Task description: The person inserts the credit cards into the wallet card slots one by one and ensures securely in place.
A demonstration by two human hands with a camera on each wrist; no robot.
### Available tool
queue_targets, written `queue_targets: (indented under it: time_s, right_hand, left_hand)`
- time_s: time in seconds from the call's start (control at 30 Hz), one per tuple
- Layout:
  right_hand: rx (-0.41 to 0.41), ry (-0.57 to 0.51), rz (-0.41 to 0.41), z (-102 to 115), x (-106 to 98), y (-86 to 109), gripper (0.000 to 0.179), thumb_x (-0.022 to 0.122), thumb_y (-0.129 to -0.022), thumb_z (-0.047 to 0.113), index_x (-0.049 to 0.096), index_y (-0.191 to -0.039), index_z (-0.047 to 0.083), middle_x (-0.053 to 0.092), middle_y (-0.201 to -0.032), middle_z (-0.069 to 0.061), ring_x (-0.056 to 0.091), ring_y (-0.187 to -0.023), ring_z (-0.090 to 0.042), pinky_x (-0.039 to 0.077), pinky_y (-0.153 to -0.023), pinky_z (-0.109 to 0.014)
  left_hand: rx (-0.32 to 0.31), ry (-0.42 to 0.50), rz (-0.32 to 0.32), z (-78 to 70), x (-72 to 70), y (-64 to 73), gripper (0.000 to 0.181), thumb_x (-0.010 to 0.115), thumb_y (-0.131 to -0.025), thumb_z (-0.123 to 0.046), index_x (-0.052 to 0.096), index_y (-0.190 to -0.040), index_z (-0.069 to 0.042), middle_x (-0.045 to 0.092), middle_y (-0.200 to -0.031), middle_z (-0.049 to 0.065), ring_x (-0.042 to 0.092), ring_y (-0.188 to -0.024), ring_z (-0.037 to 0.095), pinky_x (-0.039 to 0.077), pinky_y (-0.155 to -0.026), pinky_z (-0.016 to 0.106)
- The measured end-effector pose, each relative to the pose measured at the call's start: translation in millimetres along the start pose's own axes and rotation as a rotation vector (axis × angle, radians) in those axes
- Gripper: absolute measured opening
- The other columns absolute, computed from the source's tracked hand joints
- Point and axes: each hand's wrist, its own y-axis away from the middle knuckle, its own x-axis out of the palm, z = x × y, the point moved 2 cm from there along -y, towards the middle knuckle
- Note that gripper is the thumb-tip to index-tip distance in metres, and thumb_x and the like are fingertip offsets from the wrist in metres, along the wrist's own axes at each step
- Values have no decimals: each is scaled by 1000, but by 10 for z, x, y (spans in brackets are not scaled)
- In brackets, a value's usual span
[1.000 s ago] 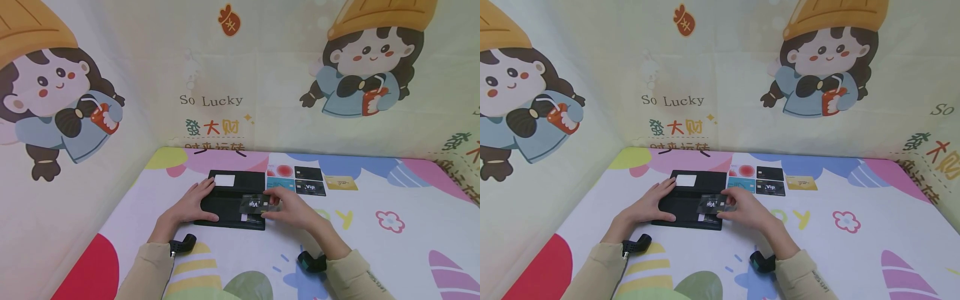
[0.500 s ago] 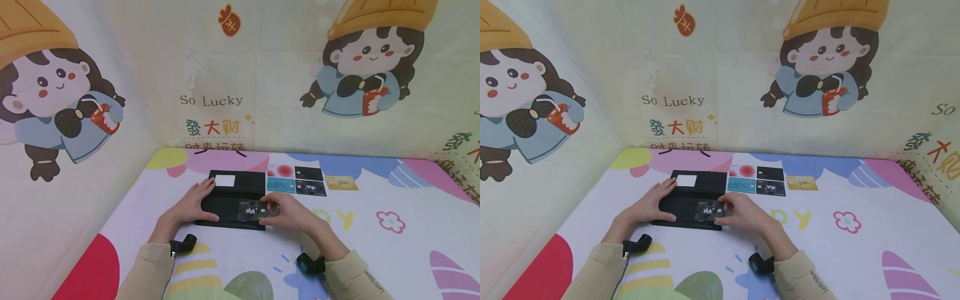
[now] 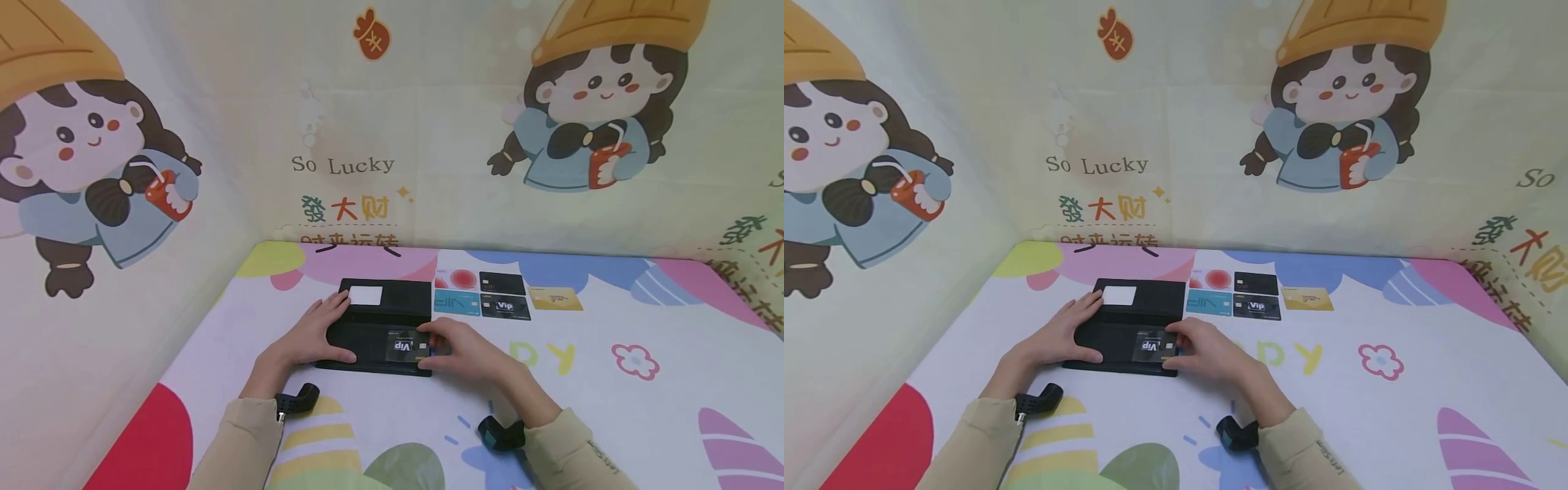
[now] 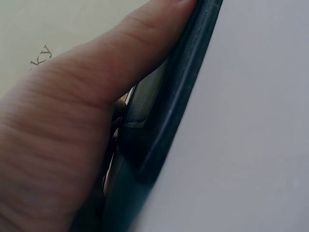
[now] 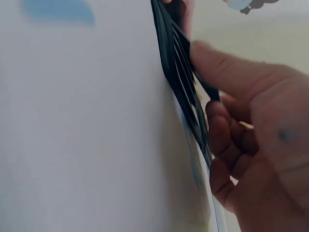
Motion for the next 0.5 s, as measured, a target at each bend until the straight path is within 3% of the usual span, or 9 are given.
queue_targets:
  time_s: [0.27, 0.5]
  right_hand:
    - [43, 44, 11, 33, 23, -11, 57, 83, -86, 30, 62, -133, 6, 58, -99, 6, 54, -92, -15, 53, -80, -32]
    - [91, 17, -16, -1, -87, 27, 48, 87, -81, 27, 66, -120, 9, 61, -96, 6, 56, -89, -14, 55, -80, -29]
  left_hand:
    - [14, -4, -9, 27, 12, 10, 117, 84, -71, -57, 30, -157, -1, 17, -167, 12, 12, -153, 31, 5, -123, 51]
    - [12, -1, -8, 16, 5, 10, 118, 85, -70, -58, 30, -158, -1, 17, -167, 11, 11, -153, 31, 4, -123, 51]
